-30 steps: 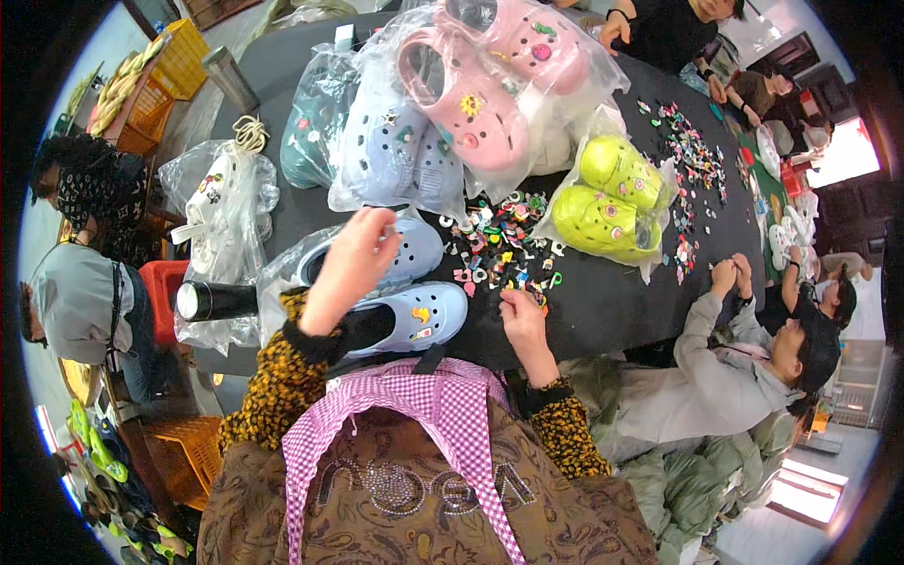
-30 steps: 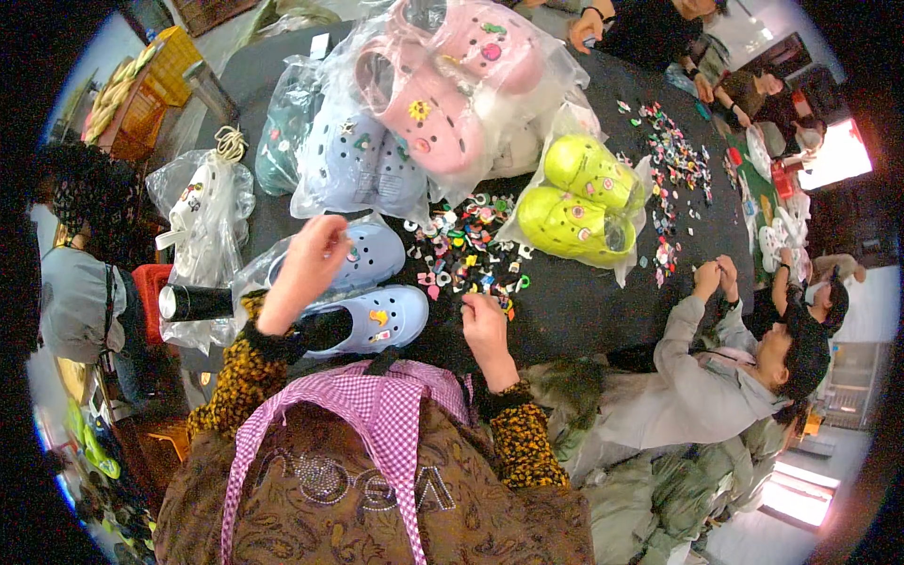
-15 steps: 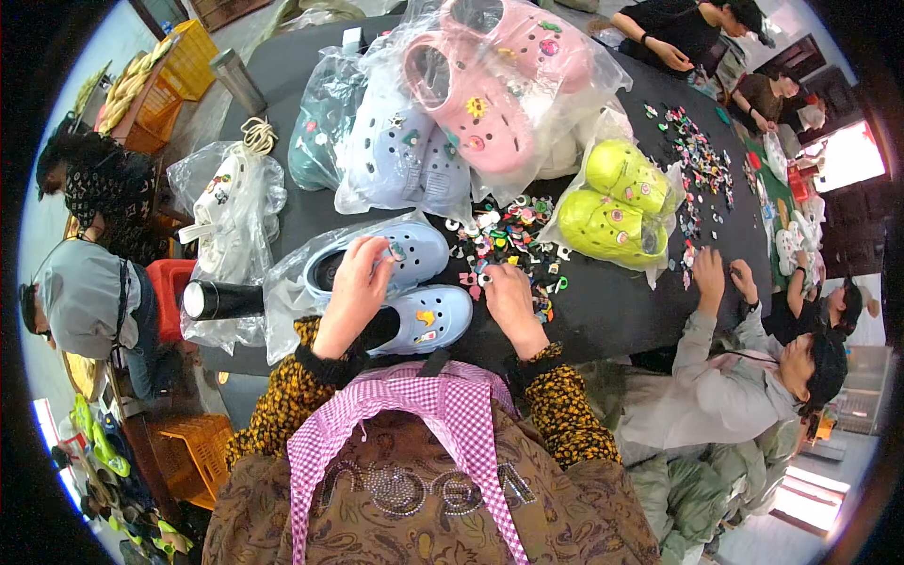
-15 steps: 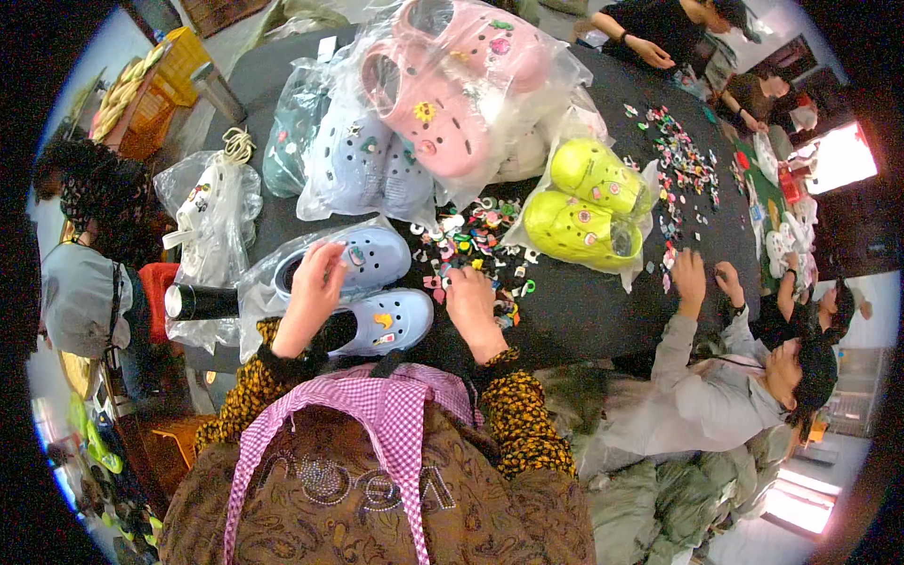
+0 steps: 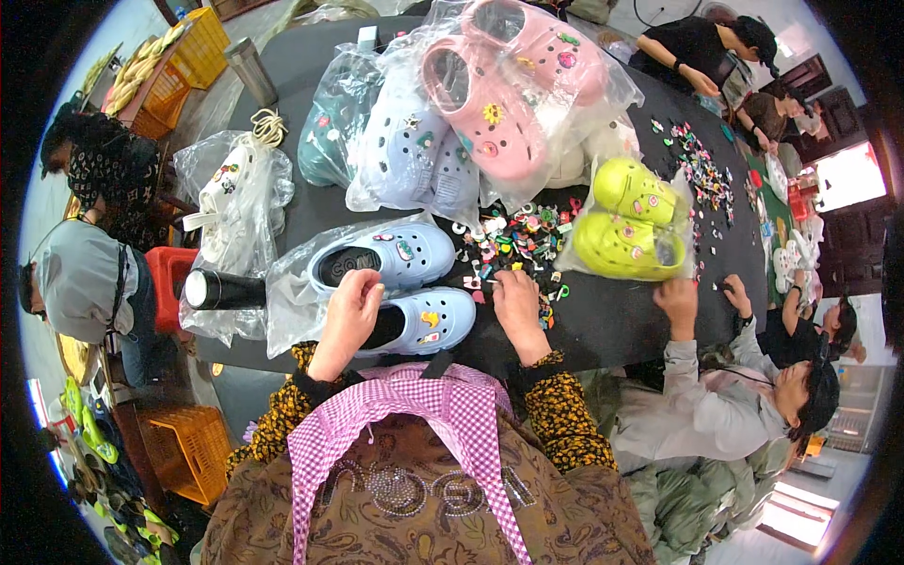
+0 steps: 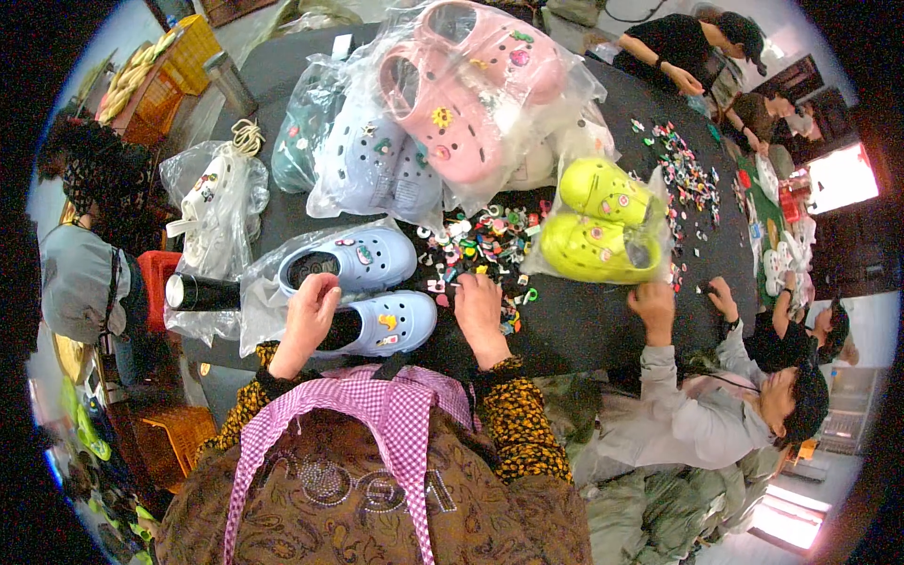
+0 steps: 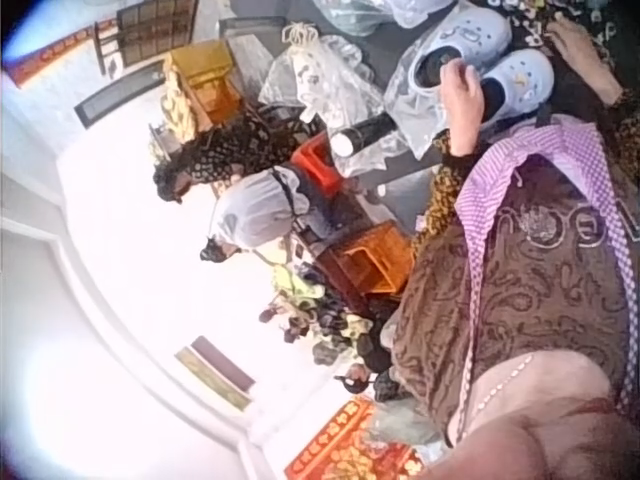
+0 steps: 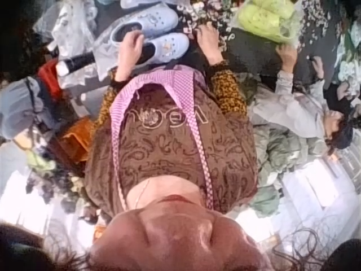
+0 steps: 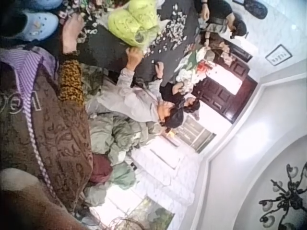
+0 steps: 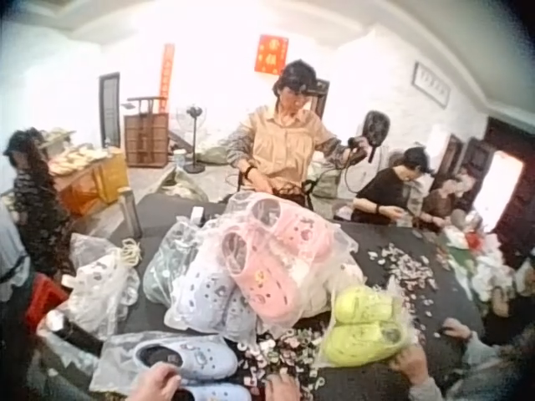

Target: Decorating plastic clog-style shoes with colorful charms and organizing them into bags.

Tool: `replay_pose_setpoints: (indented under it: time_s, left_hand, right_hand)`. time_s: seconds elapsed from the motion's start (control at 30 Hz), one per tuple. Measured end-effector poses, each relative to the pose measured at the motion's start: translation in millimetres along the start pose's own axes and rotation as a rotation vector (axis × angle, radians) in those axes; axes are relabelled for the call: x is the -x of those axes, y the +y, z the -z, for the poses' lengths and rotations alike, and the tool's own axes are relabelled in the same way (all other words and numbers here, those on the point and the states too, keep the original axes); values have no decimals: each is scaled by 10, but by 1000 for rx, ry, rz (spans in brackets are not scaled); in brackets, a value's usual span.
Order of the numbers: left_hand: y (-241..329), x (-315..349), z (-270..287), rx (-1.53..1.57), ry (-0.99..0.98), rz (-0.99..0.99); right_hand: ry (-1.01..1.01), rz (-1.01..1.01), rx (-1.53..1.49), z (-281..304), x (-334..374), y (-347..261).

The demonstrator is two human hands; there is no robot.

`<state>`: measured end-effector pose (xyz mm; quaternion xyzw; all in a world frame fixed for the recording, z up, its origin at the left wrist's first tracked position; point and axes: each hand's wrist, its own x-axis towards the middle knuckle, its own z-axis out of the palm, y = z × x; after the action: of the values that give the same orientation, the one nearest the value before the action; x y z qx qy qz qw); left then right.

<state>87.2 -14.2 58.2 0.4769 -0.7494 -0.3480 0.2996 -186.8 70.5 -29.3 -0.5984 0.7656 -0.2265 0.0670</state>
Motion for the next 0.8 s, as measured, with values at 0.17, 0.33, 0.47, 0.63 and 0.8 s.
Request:
replay_pose_setpoints:
  time_s: [0.17, 0.33, 0.47, 0.63, 0.8]
  left_hand:
    - [65, -41, -25, 60, -35, 110]
    - [100, -56, -18, 132, -42, 157]
    - [95, 12, 36, 82, -91, 161]
    - [33, 169, 151, 32, -266, 301]
    - [-49, 213, 73, 82, -502, 173]
  right_hand:
    - [86, -138, -186, -32, -96, 66]
    - [69, 0, -198, -46, -104, -47]
    - [-93, 157, -82, -68, -99, -161]
    - [-167, 160, 4, -66, -16, -151]
    - [-133, 185, 101, -78, 77, -114]
